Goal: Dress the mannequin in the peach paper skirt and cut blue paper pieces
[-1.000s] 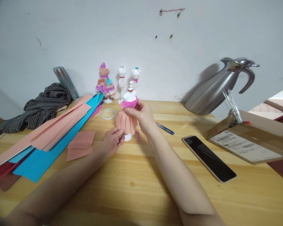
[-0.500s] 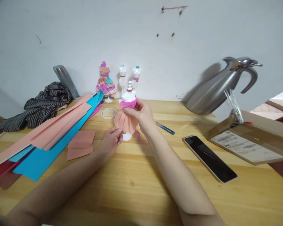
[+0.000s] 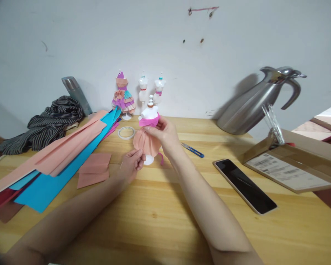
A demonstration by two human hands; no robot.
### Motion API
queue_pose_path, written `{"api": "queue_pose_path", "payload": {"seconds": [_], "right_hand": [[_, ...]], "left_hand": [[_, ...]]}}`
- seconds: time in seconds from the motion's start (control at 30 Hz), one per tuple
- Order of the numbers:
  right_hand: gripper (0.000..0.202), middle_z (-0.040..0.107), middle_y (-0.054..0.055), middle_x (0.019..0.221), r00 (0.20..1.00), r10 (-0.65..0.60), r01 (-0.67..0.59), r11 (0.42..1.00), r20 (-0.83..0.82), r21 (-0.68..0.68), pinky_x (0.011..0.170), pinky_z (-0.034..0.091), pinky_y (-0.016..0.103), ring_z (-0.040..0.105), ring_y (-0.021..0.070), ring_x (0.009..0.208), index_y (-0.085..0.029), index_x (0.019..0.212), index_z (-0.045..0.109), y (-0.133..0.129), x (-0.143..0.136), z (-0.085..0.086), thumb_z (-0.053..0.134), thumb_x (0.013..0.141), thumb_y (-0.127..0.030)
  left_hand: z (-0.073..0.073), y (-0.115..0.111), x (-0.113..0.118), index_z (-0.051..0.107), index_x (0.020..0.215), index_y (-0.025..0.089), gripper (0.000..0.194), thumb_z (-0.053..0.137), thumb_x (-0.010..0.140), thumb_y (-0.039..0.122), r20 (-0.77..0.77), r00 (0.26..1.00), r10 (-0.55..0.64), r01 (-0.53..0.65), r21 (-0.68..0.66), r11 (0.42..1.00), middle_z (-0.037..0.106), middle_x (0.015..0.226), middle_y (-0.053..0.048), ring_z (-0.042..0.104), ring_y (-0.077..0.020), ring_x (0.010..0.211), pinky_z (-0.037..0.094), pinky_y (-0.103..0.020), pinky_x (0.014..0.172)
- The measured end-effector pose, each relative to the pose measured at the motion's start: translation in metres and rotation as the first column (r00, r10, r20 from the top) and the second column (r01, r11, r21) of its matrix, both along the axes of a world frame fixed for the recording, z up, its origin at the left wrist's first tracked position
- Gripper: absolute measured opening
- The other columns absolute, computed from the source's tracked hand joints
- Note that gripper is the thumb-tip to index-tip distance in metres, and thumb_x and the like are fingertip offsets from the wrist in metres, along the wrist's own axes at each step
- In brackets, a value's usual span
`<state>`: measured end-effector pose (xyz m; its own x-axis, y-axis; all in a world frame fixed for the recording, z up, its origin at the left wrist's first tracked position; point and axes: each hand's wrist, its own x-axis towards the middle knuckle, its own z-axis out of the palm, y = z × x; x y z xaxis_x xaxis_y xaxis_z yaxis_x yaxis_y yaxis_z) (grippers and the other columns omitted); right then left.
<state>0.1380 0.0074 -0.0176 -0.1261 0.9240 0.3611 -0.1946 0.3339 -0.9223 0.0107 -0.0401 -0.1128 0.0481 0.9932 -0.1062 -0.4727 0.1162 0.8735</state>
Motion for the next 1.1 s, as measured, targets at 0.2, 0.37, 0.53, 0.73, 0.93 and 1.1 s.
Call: {"api": "queue_pose_path", "payload": {"seconds": [0.2, 0.37, 0.53, 0.73, 0.93, 1.1], "right_hand": [[0.024, 0.070, 0.003, 0.086, 1.000, 0.002, -0.003, 1.000, 0.020, 0.007, 0.082, 0.048, 0.039, 0.063, 0.0225, 0.088, -0.022, 0.081, 0.066, 0.001, 0.000, -0.001, 0.075, 0.061, -0.031], [0.023, 0.070, 0.003, 0.085, 1.000, 0.000, -0.001, 1.000, 0.027, 0.023, 0.083, 0.048, 0.039, 0.063, 0.0229, 0.090, -0.022, 0.080, 0.066, 0.000, -0.001, 0.000, 0.074, 0.060, -0.030], [0.022, 0.069, 0.001, 0.080, 1.000, 0.001, -0.001, 1.000, -0.004, 0.006, 0.084, 0.048, 0.038, 0.063, 0.0209, 0.084, -0.022, 0.078, 0.066, -0.002, -0.002, 0.002, 0.075, 0.059, -0.027], [0.021, 0.069, 0.001, 0.079, 1.000, 0.010, -0.010, 1.000, -0.008, 0.013, 0.084, 0.048, 0.038, 0.062, 0.0197, 0.080, -0.022, 0.077, 0.066, -0.001, -0.002, 0.001, 0.075, 0.059, -0.026], [0.021, 0.068, 0.001, 0.080, 1.000, 0.011, -0.011, 1.000, -0.006, 0.017, 0.084, 0.047, 0.038, 0.062, 0.0196, 0.081, -0.021, 0.079, 0.066, -0.002, -0.003, 0.002, 0.075, 0.060, -0.025], [0.022, 0.068, 0.000, 0.078, 1.000, 0.008, -0.008, 1.000, 0.000, 0.022, 0.083, 0.048, 0.037, 0.062, 0.0185, 0.079, -0.020, 0.079, 0.065, -0.001, -0.002, 0.000, 0.075, 0.060, -0.027]], "left_hand": [[0.007, -0.007, -0.002, 0.050, 0.051, 0.017, 0.037, 0.062, 0.074, 0.043, -0.162, 0.974, 0.159, -0.164, -0.018, 0.986, 0.039, 0.043, 0.005, 0.029, -0.0047, 0.038, 0.015, -0.024, 0.042], [0.039, -0.019, -0.007, 0.038, 0.049, 0.017, 0.040, 0.068, 0.073, 0.030, -0.355, 0.813, 0.461, -0.339, 0.355, 0.871, 0.030, 0.050, 0.006, 0.029, -0.0070, 0.049, 0.023, -0.024, 0.051], [0.067, -0.013, -0.010, 0.056, 0.059, 0.019, 0.019, 0.070, 0.071, 0.024, -0.450, 0.704, 0.550, -0.244, 0.574, 0.782, 0.042, 0.058, 0.004, 0.037, -0.0098, 0.057, 0.027, -0.025, 0.056], [0.079, 0.000, -0.011, 0.050, 0.057, 0.019, 0.023, 0.066, 0.073, 0.023, -0.598, 0.568, 0.566, -0.100, 0.632, 0.768, 0.039, 0.058, 0.004, 0.034, -0.0110, 0.057, 0.026, -0.026, 0.057], [0.079, 0.004, -0.006, 0.049, 0.058, 0.018, 0.022, 0.066, 0.072, 0.023, -0.615, 0.512, 0.599, -0.130, 0.634, 0.762, 0.041, 0.058, 0.004, 0.035, -0.0106, 0.057, 0.025, -0.026, 0.058], [0.077, 0.005, -0.005, 0.050, 0.060, 0.019, 0.020, 0.062, 0.075, 0.025, -0.655, 0.470, 0.592, -0.098, 0.628, 0.772, 0.040, 0.054, 0.005, 0.035, -0.0100, 0.054, 0.024, -0.025, 0.054]]}}
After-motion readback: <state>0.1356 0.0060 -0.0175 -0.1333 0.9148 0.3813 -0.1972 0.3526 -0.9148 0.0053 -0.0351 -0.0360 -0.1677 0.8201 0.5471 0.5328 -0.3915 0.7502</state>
